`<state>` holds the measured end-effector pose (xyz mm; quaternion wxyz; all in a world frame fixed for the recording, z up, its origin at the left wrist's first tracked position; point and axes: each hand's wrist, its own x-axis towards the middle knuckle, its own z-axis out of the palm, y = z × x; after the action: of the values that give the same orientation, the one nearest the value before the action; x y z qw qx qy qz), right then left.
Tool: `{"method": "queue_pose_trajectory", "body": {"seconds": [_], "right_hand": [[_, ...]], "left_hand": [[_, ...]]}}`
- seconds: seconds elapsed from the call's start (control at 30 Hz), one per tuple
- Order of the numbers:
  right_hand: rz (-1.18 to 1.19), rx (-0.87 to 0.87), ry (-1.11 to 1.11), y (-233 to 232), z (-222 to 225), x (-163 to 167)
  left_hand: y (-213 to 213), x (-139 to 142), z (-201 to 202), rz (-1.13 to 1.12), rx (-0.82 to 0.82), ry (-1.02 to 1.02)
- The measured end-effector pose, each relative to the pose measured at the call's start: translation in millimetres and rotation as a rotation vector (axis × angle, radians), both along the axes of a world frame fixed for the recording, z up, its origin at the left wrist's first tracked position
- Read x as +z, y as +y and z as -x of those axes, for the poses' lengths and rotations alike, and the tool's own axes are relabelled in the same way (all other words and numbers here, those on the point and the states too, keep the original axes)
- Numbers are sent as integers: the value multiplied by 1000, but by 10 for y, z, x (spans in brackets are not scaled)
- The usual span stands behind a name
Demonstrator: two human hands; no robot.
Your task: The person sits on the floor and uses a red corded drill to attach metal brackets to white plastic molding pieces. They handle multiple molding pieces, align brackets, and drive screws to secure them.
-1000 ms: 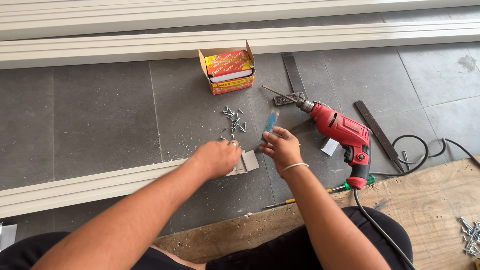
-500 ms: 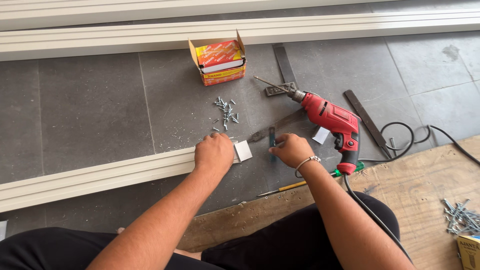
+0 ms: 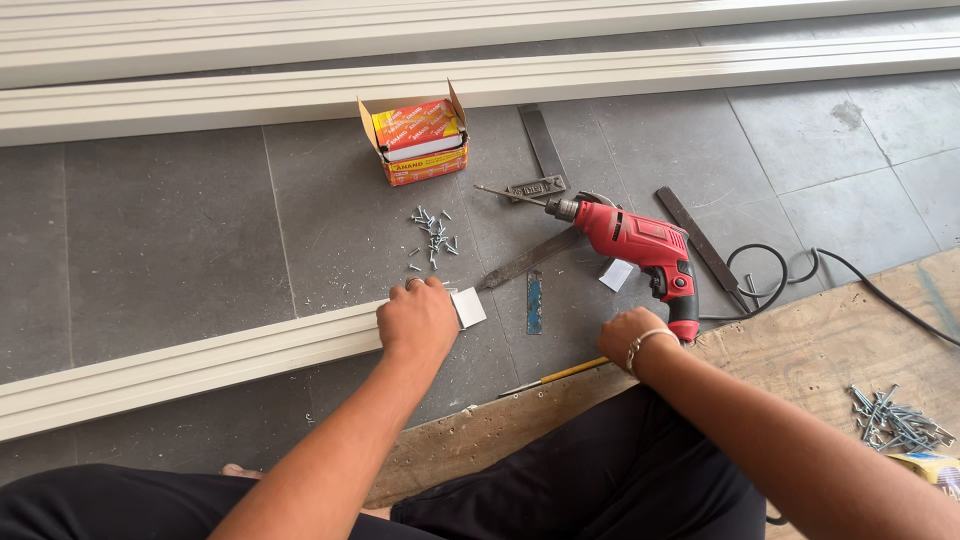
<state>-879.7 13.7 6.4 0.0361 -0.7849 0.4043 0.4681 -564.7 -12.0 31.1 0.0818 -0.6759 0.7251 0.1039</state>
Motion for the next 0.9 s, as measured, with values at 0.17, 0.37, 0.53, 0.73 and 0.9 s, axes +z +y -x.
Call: {"method": "queue_pose_trajectory", "body": {"seconds": [0.17,0.37,0.53,0.73,0.9], "right_hand": [[-160,-68,-63,-223,-25,447],[-44,-458,-918,31,-622,801],[131,-533,-1291,279,-1617,850],[257,-332,-1612,495,-2392,829],[334,4,-1547,511,-2469,666]], "left_hand": [[384,118,-245,-88,136,385],[572,312,-764,-312,740,1267],[612,848,-1057,37,911,2523],[714,1338,-1270,182,379,2552],[855,1343,-1335,272,454,2363]]}}
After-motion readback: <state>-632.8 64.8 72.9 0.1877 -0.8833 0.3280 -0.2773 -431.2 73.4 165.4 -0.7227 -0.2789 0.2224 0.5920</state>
